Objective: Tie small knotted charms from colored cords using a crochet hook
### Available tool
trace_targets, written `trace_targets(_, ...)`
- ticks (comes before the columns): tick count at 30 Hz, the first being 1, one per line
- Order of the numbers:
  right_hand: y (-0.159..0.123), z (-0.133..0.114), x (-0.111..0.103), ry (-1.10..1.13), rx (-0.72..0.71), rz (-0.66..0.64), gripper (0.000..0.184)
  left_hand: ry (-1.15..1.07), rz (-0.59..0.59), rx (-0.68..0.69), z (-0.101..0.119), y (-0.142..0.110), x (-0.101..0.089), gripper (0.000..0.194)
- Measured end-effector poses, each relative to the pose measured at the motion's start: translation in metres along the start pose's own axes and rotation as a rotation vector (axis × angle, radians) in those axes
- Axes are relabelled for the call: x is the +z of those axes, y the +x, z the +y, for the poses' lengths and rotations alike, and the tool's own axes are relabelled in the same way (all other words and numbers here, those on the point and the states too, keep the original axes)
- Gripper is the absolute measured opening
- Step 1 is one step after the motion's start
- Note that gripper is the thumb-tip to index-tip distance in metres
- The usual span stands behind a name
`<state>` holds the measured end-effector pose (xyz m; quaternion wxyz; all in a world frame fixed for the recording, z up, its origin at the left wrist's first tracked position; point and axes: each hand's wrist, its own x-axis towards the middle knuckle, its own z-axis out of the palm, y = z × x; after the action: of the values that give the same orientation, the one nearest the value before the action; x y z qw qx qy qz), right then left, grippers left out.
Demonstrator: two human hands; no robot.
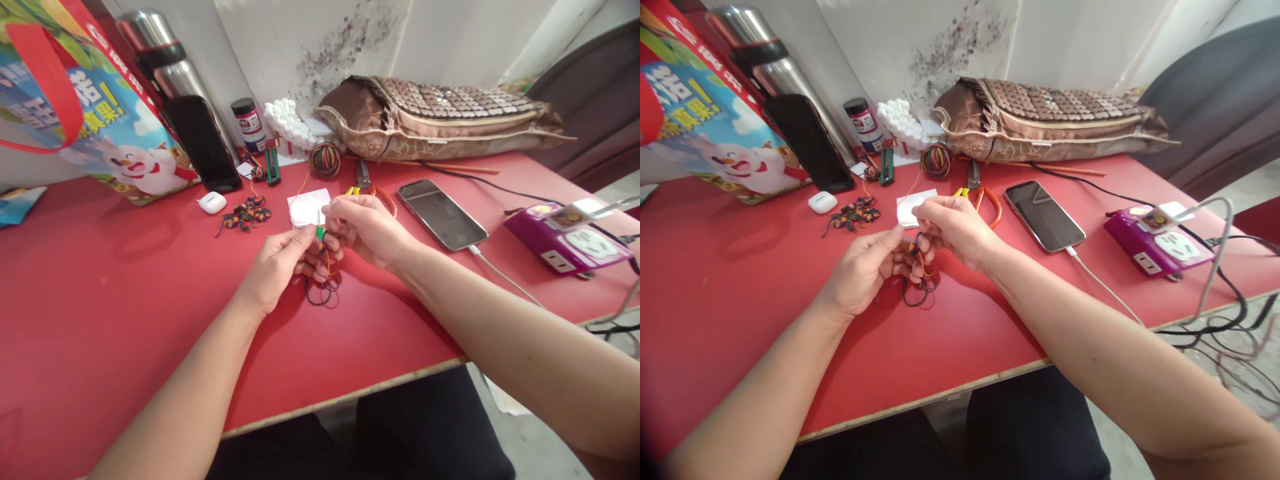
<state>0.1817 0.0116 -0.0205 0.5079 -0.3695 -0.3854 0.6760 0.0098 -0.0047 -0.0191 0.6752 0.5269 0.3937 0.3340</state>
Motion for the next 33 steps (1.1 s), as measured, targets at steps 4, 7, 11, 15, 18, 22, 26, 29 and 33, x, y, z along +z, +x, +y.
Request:
trace_targets(4,-0.0015,-0.0018,0.0001,0.006,0.011,-0.011,0.032,0.046,0.025,0.016,-0.0001,-0.0013,-0.0004,0.033)
trace_targets(7,-0.0018,-0.0027,-0.0003,0.025,0.009,-0.032,0.032,0.043,0.03,0.025,-0.001,-0.0008,-0.0003,0.03)
trace_targets(11,-0.0009,-0.0027,-0.0014,0.051,-0.005,-0.042,0.03,0.045,0.026,0.049,-0.0009,0.0004,0.0001,0.032)
trace_targets(15,0.0002,-0.0014,-0.0022,0.057,-0.005,-0.039,0.031,0.058,0.032,0.053,-0.0002,0.0,0.001,0.035)
trace_targets(18,0.0009,-0.0004,-0.0025,0.051,-0.004,-0.042,0.031,0.056,0.052,0.06,-0.0008,0.0,0.0015,0.035)
trace_targets(22,0.0003,-0.0011,-0.0019,0.044,0.013,-0.028,0.029,0.07,0.072,0.066,-0.0014,0.0008,0.0014,0.032)
trace_targets(26,-0.0004,-0.0044,0.0001,0.108,0.065,0.048,0.03,0.145,0.043,0.087,0.0005,0.0008,0.0024,0.032)
trace_targets(29,0.0002,-0.006,0.0016,0.148,0.094,0.103,0.029,0.182,0.038,0.079,0.0026,-0.0001,0.0052,0.029)
trace_targets(33,0.0013,-0.0056,0.0013,0.157,0.108,0.121,0.032,0.162,0.044,0.042,0.0029,-0.0026,0.0082,0.03)
